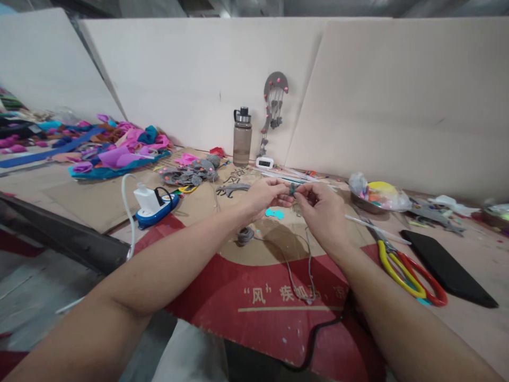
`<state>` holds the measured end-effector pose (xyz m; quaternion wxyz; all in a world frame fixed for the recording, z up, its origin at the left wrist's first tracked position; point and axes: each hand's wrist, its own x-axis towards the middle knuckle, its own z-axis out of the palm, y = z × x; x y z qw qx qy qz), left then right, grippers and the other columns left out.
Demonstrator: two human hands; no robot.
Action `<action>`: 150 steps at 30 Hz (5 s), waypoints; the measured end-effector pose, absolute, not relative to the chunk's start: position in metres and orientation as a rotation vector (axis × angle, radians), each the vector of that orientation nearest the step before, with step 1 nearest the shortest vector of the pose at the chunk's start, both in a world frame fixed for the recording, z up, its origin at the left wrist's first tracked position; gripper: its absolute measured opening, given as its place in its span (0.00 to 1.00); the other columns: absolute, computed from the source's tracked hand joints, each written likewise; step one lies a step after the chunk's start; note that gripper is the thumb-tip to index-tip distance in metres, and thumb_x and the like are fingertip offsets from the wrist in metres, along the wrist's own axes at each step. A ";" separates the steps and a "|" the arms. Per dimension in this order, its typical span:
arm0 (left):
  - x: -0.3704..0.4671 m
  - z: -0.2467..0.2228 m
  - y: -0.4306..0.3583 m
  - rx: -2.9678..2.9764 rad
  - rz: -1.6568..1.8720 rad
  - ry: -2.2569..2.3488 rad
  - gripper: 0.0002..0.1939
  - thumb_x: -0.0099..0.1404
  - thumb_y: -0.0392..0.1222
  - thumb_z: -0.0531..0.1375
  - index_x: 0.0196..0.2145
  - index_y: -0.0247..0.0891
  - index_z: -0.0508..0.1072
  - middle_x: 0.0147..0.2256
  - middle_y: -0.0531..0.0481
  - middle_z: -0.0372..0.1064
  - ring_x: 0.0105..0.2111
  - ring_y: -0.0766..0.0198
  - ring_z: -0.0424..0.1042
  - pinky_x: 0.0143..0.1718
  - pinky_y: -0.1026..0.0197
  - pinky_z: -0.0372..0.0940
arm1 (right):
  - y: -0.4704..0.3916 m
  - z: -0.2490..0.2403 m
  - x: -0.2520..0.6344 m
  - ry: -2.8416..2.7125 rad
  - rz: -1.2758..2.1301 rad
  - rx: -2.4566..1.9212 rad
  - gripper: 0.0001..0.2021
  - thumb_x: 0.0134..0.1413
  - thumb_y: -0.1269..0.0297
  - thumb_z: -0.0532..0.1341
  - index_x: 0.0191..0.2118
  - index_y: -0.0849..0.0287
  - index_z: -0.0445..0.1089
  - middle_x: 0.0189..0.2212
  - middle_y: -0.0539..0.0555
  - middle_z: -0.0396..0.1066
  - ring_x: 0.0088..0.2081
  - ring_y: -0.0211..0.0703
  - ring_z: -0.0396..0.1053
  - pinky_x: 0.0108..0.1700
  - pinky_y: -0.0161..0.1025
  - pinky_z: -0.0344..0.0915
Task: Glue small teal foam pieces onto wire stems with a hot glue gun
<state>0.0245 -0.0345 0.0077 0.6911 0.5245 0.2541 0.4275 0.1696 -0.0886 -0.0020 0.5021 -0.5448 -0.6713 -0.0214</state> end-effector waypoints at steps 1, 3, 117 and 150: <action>0.024 0.009 -0.036 1.169 0.944 0.566 0.05 0.62 0.26 0.56 0.31 0.32 0.68 0.23 0.52 0.69 0.23 0.70 0.71 0.33 0.62 0.68 | -0.088 -0.003 0.170 -1.631 -0.064 -1.312 0.03 0.53 0.66 0.60 0.33 0.58 0.70 0.29 0.53 0.70 0.30 0.41 0.65 0.33 0.39 0.59; 0.023 0.012 -0.037 1.173 0.918 0.567 0.06 0.64 0.28 0.56 0.29 0.32 0.68 0.23 0.52 0.69 0.23 0.70 0.71 0.32 0.63 0.68 | -0.087 -0.003 0.171 -1.656 -0.084 -1.299 0.03 0.53 0.67 0.59 0.33 0.58 0.70 0.30 0.53 0.70 0.30 0.41 0.65 0.33 0.39 0.59; 0.018 0.006 -0.023 1.422 1.130 0.731 0.06 0.61 0.28 0.59 0.26 0.31 0.69 0.22 0.52 0.69 0.22 0.70 0.71 0.29 0.64 0.70 | -0.082 -0.007 0.169 -1.684 0.289 -1.444 0.11 0.58 0.56 0.54 0.29 0.56 0.65 0.22 0.49 0.64 0.26 0.39 0.60 0.31 0.38 0.55; -0.084 0.040 0.072 0.555 2.027 0.562 0.07 0.61 0.31 0.59 0.27 0.36 0.67 0.23 0.54 0.71 0.25 0.70 0.74 0.33 0.68 0.71 | -0.159 0.080 0.190 -1.738 1.201 -0.934 0.21 0.53 0.54 0.65 0.54 0.46 0.69 0.27 0.50 0.68 0.20 0.34 0.61 0.13 0.30 0.51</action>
